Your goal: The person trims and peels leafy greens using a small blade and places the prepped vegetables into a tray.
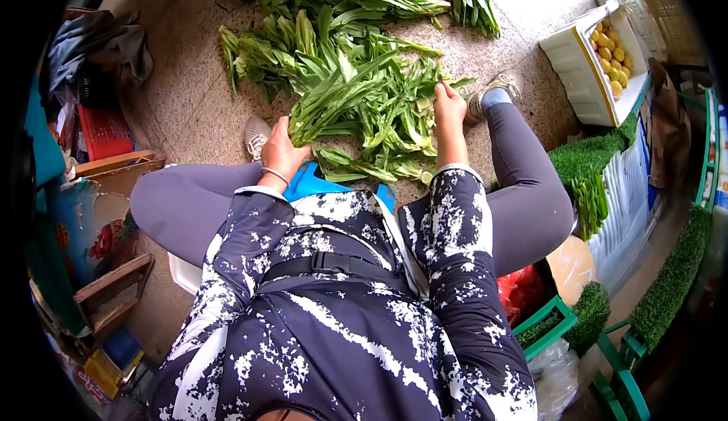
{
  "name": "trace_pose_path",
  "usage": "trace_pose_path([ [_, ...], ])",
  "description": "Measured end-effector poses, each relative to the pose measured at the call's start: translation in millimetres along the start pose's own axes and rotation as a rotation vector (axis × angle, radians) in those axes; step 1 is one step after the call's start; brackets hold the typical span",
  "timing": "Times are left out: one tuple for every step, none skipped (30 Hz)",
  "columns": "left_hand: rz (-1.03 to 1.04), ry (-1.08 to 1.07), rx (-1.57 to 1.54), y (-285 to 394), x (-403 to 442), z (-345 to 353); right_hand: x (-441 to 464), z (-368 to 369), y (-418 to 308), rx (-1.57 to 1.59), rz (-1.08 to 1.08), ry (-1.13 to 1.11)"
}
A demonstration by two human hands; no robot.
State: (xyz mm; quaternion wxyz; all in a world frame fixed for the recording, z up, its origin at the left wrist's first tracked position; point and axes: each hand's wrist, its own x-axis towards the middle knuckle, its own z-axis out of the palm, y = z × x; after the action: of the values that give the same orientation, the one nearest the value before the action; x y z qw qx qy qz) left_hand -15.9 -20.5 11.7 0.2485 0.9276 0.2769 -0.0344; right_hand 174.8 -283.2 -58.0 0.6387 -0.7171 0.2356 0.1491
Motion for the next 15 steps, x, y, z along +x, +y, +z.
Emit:
trace_pose_path([
  [-0.013, 0.000, 0.037, 0.6, 1.7, -1.9, -14.2, 3.7, -18.9, 0.107, 0.034, 0.023],
  [-0.030, 0.002, 0.074, 0.1, 2.4, -2.4, -28.2, 4.9, -37.9, 0.122, 0.022, -0.030],
  [-0.023, 0.017, 0.077, -2.3, 2.1, -0.9, -42.4, 6.4, -54.1, 0.165, 0.000, -0.180],
  [-0.032, 0.020, 0.074, -3.0, 2.3, -0.4, -55.3, 9.3, -67.0, 0.207, -0.021, -0.332],
  [-0.009, 0.019, 0.079, -3.3, 2.4, -0.5, -66.7, 15.5, -75.3, 0.127, -0.010, -0.455],
  [0.013, 0.020, 0.085, -3.8, 1.9, -1.4, -79.2, 23.3, -81.4, 0.046, 0.001, -0.579],
  [0.003, 0.008, 0.096, -1.8, 1.7, -2.5, -96.5, 31.6, -86.2, 0.032, 0.021, -0.674],
  [0.031, 0.007, 0.136, -2.1, 2.3, -1.9, -107.2, 42.1, -83.0, 0.015, 0.057, -0.706],
  [0.058, 0.019, 0.160, -2.9, 1.8, -1.0, -115.4, 50.4, -77.8, -0.038, 0.037, -0.706],
  [0.083, 0.031, 0.184, -0.8, 1.1, -3.3, -120.9, 58.2, -71.8, -0.090, 0.015, -0.708],
  [0.104, 0.046, 0.189, 1.2, -0.7, -7.1, -123.0, 64.8, -67.7, -0.069, -0.035, -0.685],
  [0.132, 0.031, 0.212, 1.2, -0.4, -11.3, -113.3, 66.3, -56.0, -0.155, -0.070, -0.604],
  [0.169, 0.048, 0.225, 1.6, 1.7, -16.0, -94.5, 66.2, -33.3, -0.096, -0.176, -0.493],
  [0.203, 0.064, 0.237, 0.9, 4.1, -21.6, -81.9, 60.1, -32.1, -0.025, -0.184, -0.407],
  [0.208, 0.087, 0.271, -2.2, 8.7, -29.0, -69.7, 53.8, -31.0, 0.045, -0.198, -0.322],
])
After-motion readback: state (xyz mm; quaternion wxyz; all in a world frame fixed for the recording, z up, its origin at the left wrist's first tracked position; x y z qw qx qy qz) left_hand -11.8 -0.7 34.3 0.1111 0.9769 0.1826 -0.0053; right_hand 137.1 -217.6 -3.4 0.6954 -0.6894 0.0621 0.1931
